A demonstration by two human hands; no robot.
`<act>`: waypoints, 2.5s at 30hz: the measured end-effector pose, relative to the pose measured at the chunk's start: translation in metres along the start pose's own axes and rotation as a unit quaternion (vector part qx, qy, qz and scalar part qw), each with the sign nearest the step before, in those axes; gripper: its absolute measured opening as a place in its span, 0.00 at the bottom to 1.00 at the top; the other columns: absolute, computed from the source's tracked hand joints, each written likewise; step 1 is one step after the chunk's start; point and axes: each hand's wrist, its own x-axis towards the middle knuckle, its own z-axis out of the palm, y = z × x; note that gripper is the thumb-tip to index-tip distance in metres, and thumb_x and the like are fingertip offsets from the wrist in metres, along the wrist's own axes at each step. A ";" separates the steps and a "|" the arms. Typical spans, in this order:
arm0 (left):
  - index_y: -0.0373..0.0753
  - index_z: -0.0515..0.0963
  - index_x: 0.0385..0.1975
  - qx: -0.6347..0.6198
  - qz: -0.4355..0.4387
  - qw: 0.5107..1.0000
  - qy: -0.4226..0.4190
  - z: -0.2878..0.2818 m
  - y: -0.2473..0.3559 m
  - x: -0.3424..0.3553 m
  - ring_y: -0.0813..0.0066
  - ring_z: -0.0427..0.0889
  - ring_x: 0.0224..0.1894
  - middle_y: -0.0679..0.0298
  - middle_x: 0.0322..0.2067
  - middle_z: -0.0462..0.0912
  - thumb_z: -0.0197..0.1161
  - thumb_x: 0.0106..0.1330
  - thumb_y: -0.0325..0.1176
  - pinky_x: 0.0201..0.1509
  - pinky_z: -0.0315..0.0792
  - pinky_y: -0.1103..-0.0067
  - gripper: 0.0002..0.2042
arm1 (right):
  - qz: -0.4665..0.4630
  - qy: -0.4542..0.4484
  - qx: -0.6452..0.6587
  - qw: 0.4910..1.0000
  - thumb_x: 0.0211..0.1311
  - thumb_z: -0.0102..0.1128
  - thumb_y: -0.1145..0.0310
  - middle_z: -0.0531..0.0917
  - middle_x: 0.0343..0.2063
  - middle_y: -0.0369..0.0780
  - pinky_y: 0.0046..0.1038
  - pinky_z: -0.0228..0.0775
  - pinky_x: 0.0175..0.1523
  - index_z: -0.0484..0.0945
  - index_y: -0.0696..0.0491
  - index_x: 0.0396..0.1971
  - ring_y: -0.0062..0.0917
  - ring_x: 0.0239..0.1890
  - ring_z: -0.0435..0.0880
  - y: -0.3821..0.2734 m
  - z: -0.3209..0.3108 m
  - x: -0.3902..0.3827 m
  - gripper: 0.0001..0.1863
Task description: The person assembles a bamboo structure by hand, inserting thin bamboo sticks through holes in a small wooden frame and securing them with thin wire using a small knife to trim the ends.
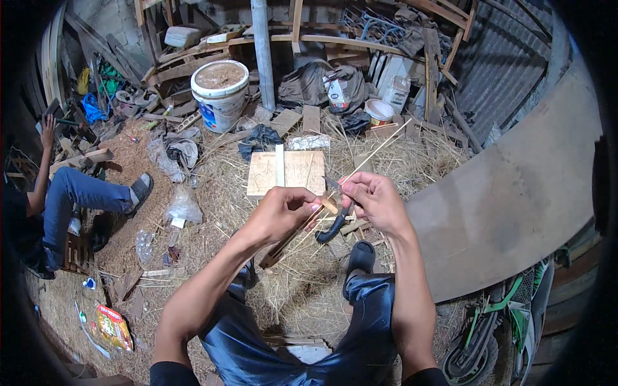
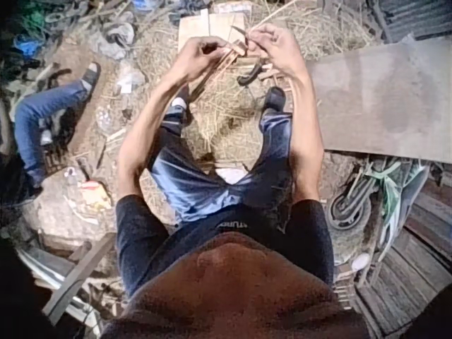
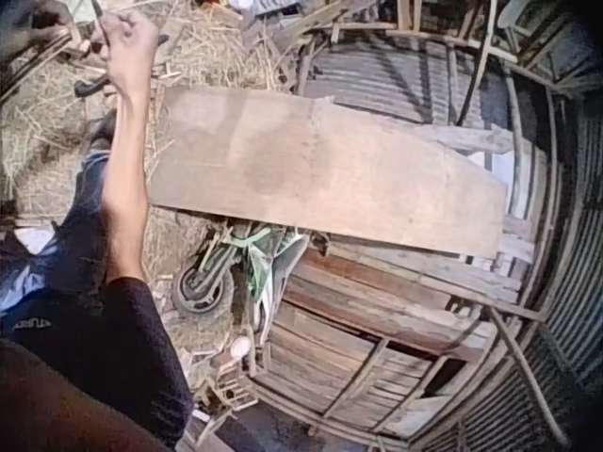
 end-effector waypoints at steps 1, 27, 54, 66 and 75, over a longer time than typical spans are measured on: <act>0.31 0.78 0.36 -0.017 -0.002 1.000 -0.006 0.000 0.001 0.001 0.85 0.75 0.28 0.67 0.26 0.80 0.59 0.65 0.30 0.34 0.71 0.83 0.08 | 0.002 0.012 -0.009 1.000 0.65 0.55 0.70 0.78 0.22 0.34 0.12 0.56 0.20 0.76 0.62 0.37 0.09 0.19 0.69 -0.003 0.001 -0.001 0.09; 0.32 0.78 0.39 -0.057 -0.050 0.996 -0.043 -0.009 -0.004 -0.002 0.85 0.75 0.28 0.68 0.27 0.80 0.55 0.67 0.29 0.28 0.71 0.84 0.08 | -0.089 0.142 0.031 0.985 0.67 0.52 0.68 0.75 0.20 0.33 0.12 0.49 0.17 0.75 0.60 0.38 0.08 0.14 0.62 0.018 -0.037 0.018 0.10; 0.33 0.80 0.40 -0.039 -0.079 0.995 -0.056 -0.008 -0.005 -0.002 0.84 0.74 0.29 0.67 0.29 0.81 0.61 0.63 0.31 0.30 0.70 0.83 0.09 | -0.063 0.139 0.002 0.988 0.65 0.54 0.68 0.74 0.18 0.31 0.12 0.49 0.16 0.78 0.58 0.34 0.08 0.13 0.62 0.004 -0.036 0.022 0.09; 0.33 0.79 0.38 0.018 -0.049 0.994 -0.091 -0.022 -0.035 -0.002 0.84 0.75 0.28 0.68 0.28 0.81 0.61 0.63 0.29 0.29 0.70 0.84 0.08 | -0.131 0.387 0.018 0.912 0.67 0.52 0.67 0.74 0.21 0.31 0.12 0.49 0.15 0.78 0.57 0.41 0.07 0.14 0.62 0.014 -0.107 0.010 0.11; 0.32 0.74 0.40 -0.253 -0.042 0.959 0.125 -0.018 -0.024 0.019 0.74 0.81 0.32 0.61 0.33 0.79 0.55 0.67 0.30 0.35 0.81 0.77 0.08 | -0.032 0.179 -0.306 0.935 0.62 0.56 0.57 0.81 0.19 0.39 0.28 0.68 0.31 0.80 0.58 0.31 0.24 0.21 0.77 0.042 -0.008 0.025 0.17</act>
